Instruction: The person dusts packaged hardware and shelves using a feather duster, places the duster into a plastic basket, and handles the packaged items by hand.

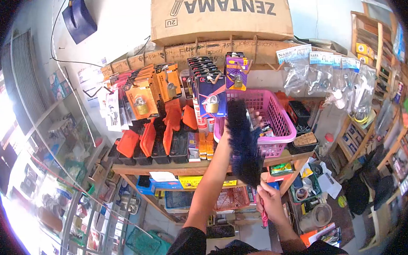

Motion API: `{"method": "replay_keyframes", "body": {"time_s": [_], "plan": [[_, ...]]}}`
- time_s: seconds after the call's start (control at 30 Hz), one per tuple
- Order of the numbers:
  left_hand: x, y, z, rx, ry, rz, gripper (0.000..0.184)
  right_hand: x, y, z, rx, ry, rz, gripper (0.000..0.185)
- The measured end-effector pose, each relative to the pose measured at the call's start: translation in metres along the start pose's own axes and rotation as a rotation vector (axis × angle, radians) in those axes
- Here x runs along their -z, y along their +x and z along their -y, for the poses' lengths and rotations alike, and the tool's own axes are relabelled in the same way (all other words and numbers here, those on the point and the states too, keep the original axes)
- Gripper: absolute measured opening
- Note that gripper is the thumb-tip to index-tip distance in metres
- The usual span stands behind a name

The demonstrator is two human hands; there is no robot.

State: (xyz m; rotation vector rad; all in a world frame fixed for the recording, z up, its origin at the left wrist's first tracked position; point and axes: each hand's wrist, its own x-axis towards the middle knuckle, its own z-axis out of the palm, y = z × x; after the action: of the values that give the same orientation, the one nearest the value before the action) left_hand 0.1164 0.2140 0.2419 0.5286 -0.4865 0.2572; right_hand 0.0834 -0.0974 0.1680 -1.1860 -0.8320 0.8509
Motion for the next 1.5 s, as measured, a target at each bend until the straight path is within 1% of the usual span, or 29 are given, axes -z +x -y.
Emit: {"method": "replay_keyframes", "body": {"time_s": [0.03,0.07,0.13,0.17,0.27,0.3,0.33,0.4,0.43,0.47,0.53,0.57,0.67,0.7,0.8,0.83,0.93,1.0,1.03,1.1,1.13,1.2,1.23,1.27,1.3,1.33,1.37,1.4,1.5], "plan": [[-0.003,-0.002,-0.001,0.026,-0.149,-0.054,0.067,0.001,0.001,0.0,-0.025,0.055,-0.055,0.044],[-0.006,-0.005,-0.002,0.011,-0.089,-0.111,0.066,0.005,0.003,0.005,-0.001,0.068,-0.098,0.047],[-0.059,-0.012,0.002,-0.024,0.03,-0.224,0.064,0.006,0.006,0.011,0.088,0.132,-0.149,0.048],[-0.071,-0.006,0.007,-0.061,0.036,-0.337,0.067,0.005,0.006,0.007,0.053,0.112,-0.127,0.046],[-0.024,-0.005,0.004,-0.007,-0.008,-0.186,0.075,0.005,0.006,-0.005,0.006,0.066,-0.101,0.041],[-0.026,-0.004,0.003,0.015,-0.115,-0.069,0.077,0.009,0.008,-0.005,0.019,0.055,-0.108,0.039],[-0.028,-0.003,0.002,0.022,-0.046,-0.086,0.076,0.009,0.009,-0.006,0.031,0.045,-0.112,0.036],[-0.044,-0.006,0.0,0.028,0.092,-0.129,0.075,0.004,0.011,-0.006,0.081,0.041,-0.168,0.021],[-0.067,-0.004,0.006,-0.008,0.06,-0.285,0.074,0.002,0.014,-0.005,0.106,0.037,-0.195,0.018],[-0.055,-0.004,0.006,-0.003,0.018,-0.23,0.075,0.0,0.016,-0.004,0.136,0.034,-0.225,0.02],[-0.022,-0.006,0.005,0.015,-0.062,-0.114,0.077,-0.005,0.014,-0.013,0.156,-0.052,-0.091,0.021],[-0.036,-0.012,0.006,-0.047,0.029,-0.144,0.063,-0.01,0.012,-0.007,0.138,-0.065,-0.085,0.024],[-0.041,-0.013,0.005,-0.012,0.107,-0.092,0.064,-0.005,0.033,0.001,0.172,0.006,-0.142,0.028],[-0.059,-0.016,0.01,0.01,0.114,-0.159,0.065,-0.004,0.043,0.005,0.178,0.049,-0.148,0.034],[-0.058,-0.008,0.008,0.067,0.086,0.003,0.066,-0.011,0.063,0.007,0.18,0.077,-0.209,0.036],[-0.058,-0.008,0.008,0.02,0.142,-0.171,0.065,-0.014,0.063,0.005,0.161,0.041,-0.213,0.039],[-0.062,-0.014,0.012,0.069,-0.021,-0.137,0.066,-0.03,0.05,-0.037,0.26,-0.022,-0.245,0.039],[-0.046,-0.015,0.007,0.061,0.081,-0.128,0.067,-0.043,0.025,-0.068,0.134,-0.01,-0.256,0.038],[-0.045,-0.015,0.008,0.014,0.244,-0.203,0.086,-0.05,0.015,-0.081,0.18,-0.091,-0.287,0.039],[-0.026,-0.009,0.001,0.028,0.411,-0.061,0.083,-0.056,-0.001,-0.103,0.256,-0.281,-0.346,0.04],[-0.017,-0.005,-0.003,0.026,0.492,0.01,0.081,-0.054,-0.002,-0.083,0.206,-0.269,-0.339,0.039],[-0.016,-0.011,0.001,0.071,0.036,-0.034,0.07,-0.048,-0.006,-0.043,0.105,-0.248,-0.325,0.038],[-0.031,-0.013,0.006,0.02,0.079,-0.155,0.059,-0.033,0.003,-0.048,0.167,-0.299,-0.334,0.037],[-0.047,-0.011,0.007,0.008,0.092,-0.221,0.058,-0.014,0.017,-0.062,0.361,-0.428,-0.419,0.038],[-0.063,-0.006,0.005,-0.008,0.111,-0.283,0.056,-0.002,0.021,-0.039,0.257,-0.378,-0.388,0.039],[-0.069,-0.003,0.004,-0.028,0.134,-0.343,0.055,0.002,0.027,-0.016,0.292,-0.326,-0.417,0.04],[-0.066,-0.002,0.004,-0.026,0.173,-0.334,0.053,0.013,0.034,-0.011,0.303,-0.293,-0.372,0.041],[-0.064,-0.002,0.004,-0.027,0.212,-0.324,0.051,0.015,0.036,0.002,0.247,-0.207,-0.361,0.04],[-0.056,0.003,0.003,-0.029,0.227,-0.257,0.049,0.019,0.04,0.012,0.26,-0.258,-0.357,0.039]]}}
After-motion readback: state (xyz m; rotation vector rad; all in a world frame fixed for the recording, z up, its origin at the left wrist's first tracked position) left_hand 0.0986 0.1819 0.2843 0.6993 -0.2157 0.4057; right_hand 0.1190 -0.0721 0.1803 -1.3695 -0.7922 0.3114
